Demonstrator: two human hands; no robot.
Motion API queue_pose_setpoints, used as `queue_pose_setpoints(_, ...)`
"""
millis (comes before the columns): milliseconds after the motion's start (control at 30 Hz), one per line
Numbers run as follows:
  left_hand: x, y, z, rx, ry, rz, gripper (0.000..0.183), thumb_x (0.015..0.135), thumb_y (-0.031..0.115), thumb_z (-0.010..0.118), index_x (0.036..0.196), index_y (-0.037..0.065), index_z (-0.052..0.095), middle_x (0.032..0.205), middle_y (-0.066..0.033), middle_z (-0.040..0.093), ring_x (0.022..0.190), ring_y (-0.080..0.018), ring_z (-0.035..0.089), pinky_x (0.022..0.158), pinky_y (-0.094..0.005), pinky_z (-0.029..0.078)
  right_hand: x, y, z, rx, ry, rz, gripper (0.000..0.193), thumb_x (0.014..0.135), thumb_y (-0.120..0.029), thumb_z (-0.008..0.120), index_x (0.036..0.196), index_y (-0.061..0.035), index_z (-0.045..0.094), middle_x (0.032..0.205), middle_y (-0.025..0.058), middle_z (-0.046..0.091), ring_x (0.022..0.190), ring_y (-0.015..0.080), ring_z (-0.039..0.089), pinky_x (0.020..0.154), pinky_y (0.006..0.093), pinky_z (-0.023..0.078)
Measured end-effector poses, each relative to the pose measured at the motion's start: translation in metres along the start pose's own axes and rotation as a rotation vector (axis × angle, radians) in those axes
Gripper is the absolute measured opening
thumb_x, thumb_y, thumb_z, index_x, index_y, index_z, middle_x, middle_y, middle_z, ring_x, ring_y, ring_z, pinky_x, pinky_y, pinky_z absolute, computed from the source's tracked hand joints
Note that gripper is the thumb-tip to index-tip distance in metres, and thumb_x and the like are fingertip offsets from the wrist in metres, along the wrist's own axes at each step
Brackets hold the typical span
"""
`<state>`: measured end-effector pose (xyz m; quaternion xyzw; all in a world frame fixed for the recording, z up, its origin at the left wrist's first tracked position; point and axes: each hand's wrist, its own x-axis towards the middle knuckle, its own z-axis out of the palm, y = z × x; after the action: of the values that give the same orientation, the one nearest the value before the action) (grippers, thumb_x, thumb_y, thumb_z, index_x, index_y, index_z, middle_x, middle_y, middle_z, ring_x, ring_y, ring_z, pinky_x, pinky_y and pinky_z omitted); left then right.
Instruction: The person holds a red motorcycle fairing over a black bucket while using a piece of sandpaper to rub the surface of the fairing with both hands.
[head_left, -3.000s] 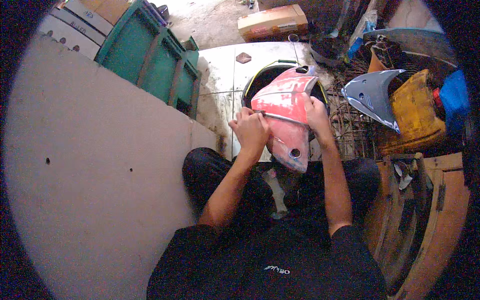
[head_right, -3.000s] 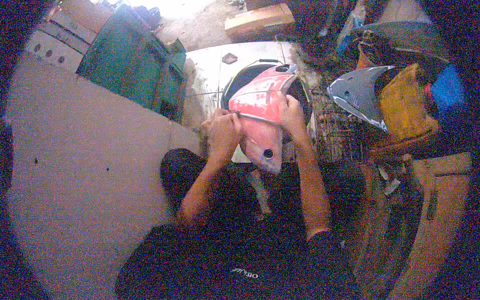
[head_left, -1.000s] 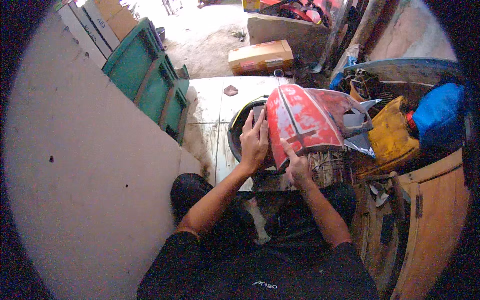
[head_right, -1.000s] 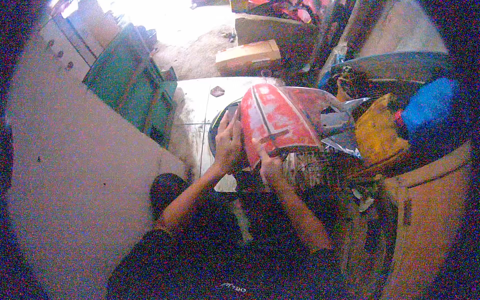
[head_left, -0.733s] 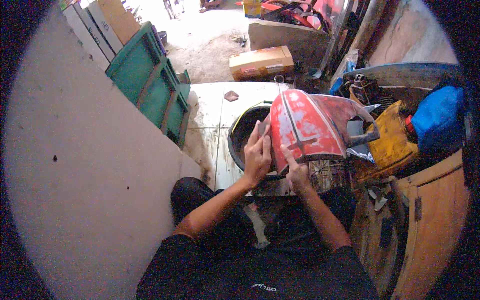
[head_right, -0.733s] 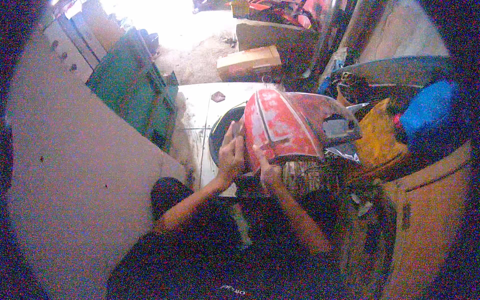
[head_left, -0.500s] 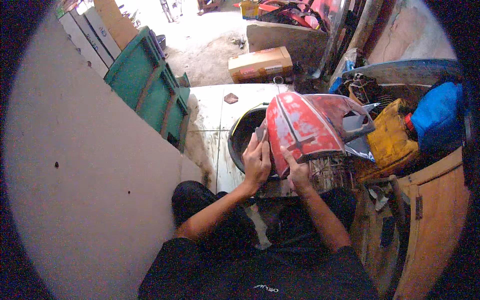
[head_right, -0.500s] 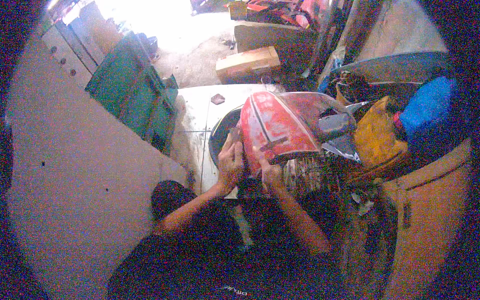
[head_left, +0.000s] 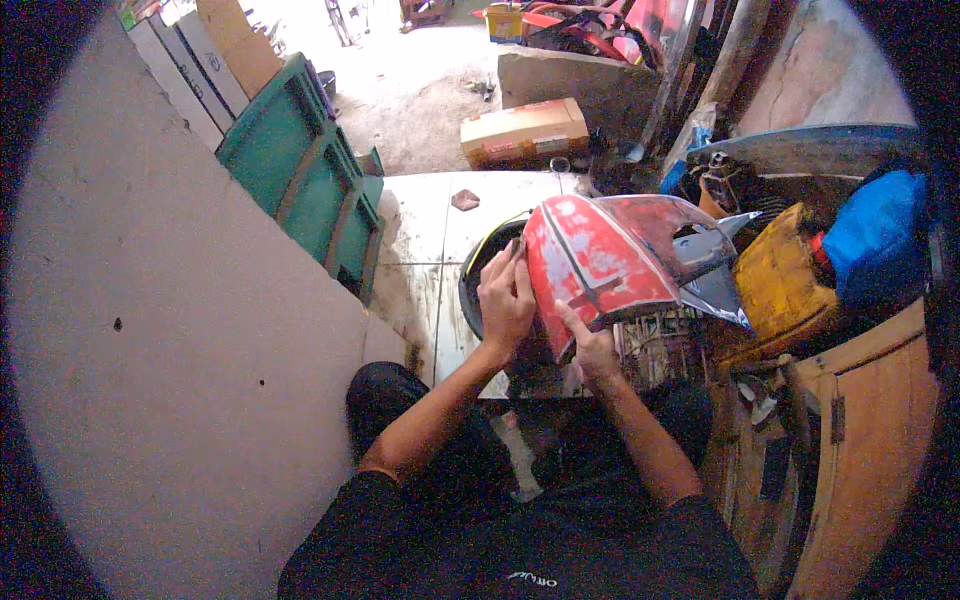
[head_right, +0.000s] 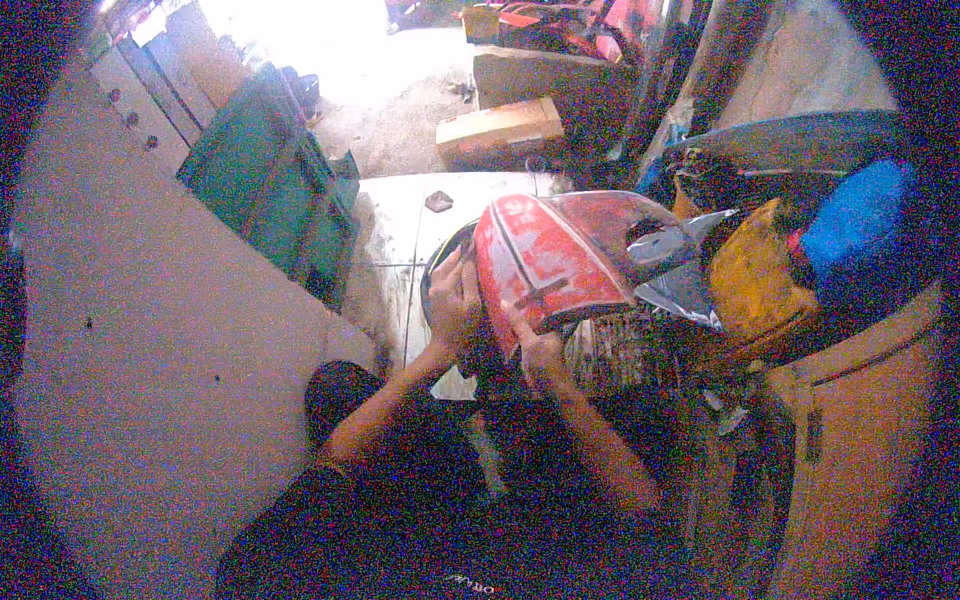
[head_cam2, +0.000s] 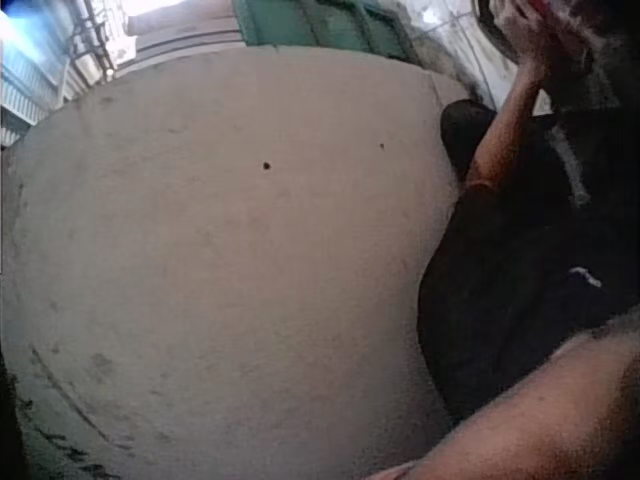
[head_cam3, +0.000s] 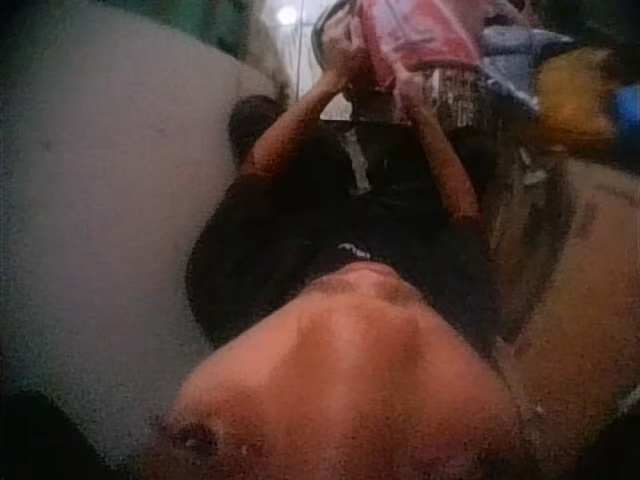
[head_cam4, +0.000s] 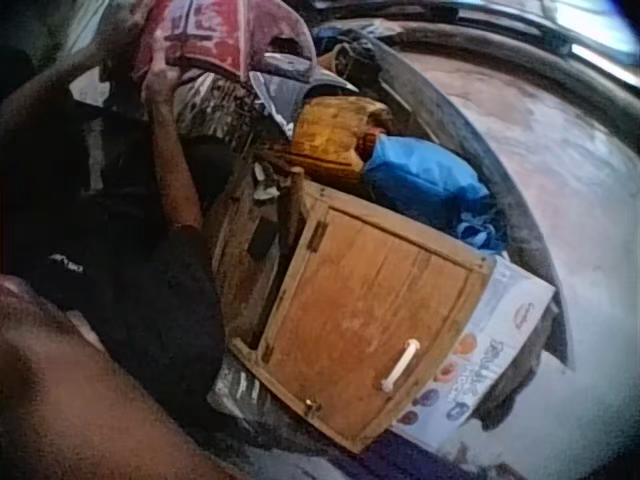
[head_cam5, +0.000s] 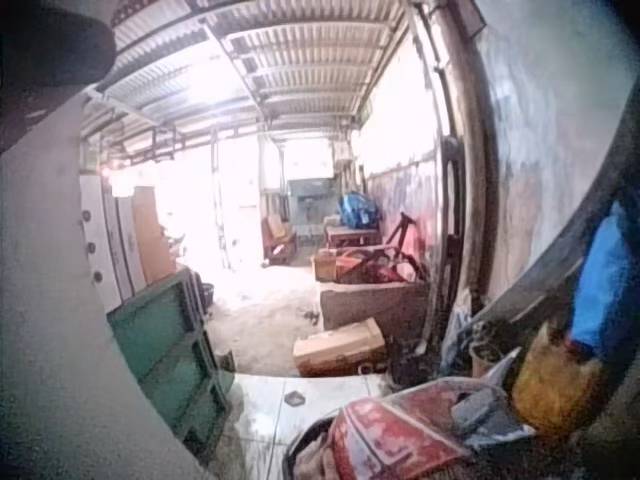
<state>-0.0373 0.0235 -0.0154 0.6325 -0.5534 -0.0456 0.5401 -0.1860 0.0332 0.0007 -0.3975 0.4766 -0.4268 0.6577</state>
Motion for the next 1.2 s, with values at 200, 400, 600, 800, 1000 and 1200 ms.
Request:
queue_pose_setpoints(200,-0.010,0.009,-0.003,0.017,-0.009,0.095,0.034,0.098,0.015,0.045,0.123,-0.002,0.062,0.129,-0.0198,0.059,0.120,-0.0365,0.054,0.105,-0.0431,0.038,0.005,0.009,-0.011,0.059,-0.040,-0.242,0.032,0.090,-0.009,0.066,0.120,-0.0013,0.059,0.115,0.0062,0.062,0.104,0.0179,0.059,0.093,0.0328,0.046)
queue_pose_setpoints(400,-0.011,-0.005,0.004,0.014,0.009,0.043,0.035,0.098,0.018,0.046,0.122,-0.001,0.063,0.126,-0.0224,0.060,0.119,-0.0374,0.054,0.104,-0.0431,0.040,0.009,0.010,-0.013,-0.183,-0.107,-0.257,0.032,0.091,-0.009,0.064,0.122,-0.0008,0.059,0.117,0.0069,0.062,0.106,0.0172,0.058,0.094,0.0311,0.046)
queue_pose_setpoints(600,-0.002,-0.009,0.007,-0.047,-0.035,-0.073,0.036,0.099,0.018,0.044,0.122,-0.002,0.063,0.127,-0.0230,0.059,0.117,-0.0375,0.056,0.102,-0.0421,0.042,0.002,0.000,-0.009,-0.447,-0.034,0.108,0.025,0.090,-0.013,0.068,0.112,-0.0007,0.064,0.108,0.0045,0.066,0.100,0.0168,0.061,0.092,0.0317,0.046)
queue_pose_setpoints(800,-0.028,0.010,0.001,0.006,-0.072,-0.035,0.035,0.098,0.019,0.046,0.121,-0.001,0.063,0.127,-0.0211,0.060,0.116,-0.0369,0.057,0.101,-0.0428,0.043,-0.004,0.004,-0.004,-0.160,0.079,-0.100,0.020,0.089,-0.010,0.068,0.107,-0.0008,0.065,0.101,0.0021,0.065,0.095,0.0156,0.061,0.087,0.0306,0.047)
queue_pose_setpoints(1000,-0.009,0.009,-0.011,0.004,-0.070,0.056,0.034,0.097,0.017,0.047,0.121,0.000,0.064,0.132,-0.0162,0.059,0.121,-0.0319,0.054,0.103,-0.0411,0.040,0.001,0.004,-0.009,0.039,-0.035,-0.287,0.023,0.090,-0.009,0.066,0.111,-0.0016,0.062,0.108,0.0052,0.064,0.097,0.0167,0.060,0.090,0.0315,0.048)
queue_pose_setpoints(1200,-0.011,-0.001,-0.006,-0.017,-0.147,0.066,0.034,0.097,0.017,0.047,0.119,-0.001,0.065,0.129,-0.0200,0.060,0.118,-0.0347,0.056,0.101,-0.0421,0.043,-0.002,-0.012,-0.022,-0.140,0.040,-0.144,0.025,0.090,-0.010,0.066,0.113,-0.0002,0.062,0.108,0.0054,0.065,0.098,0.0163,0.062,0.090,0.0315,0.049)
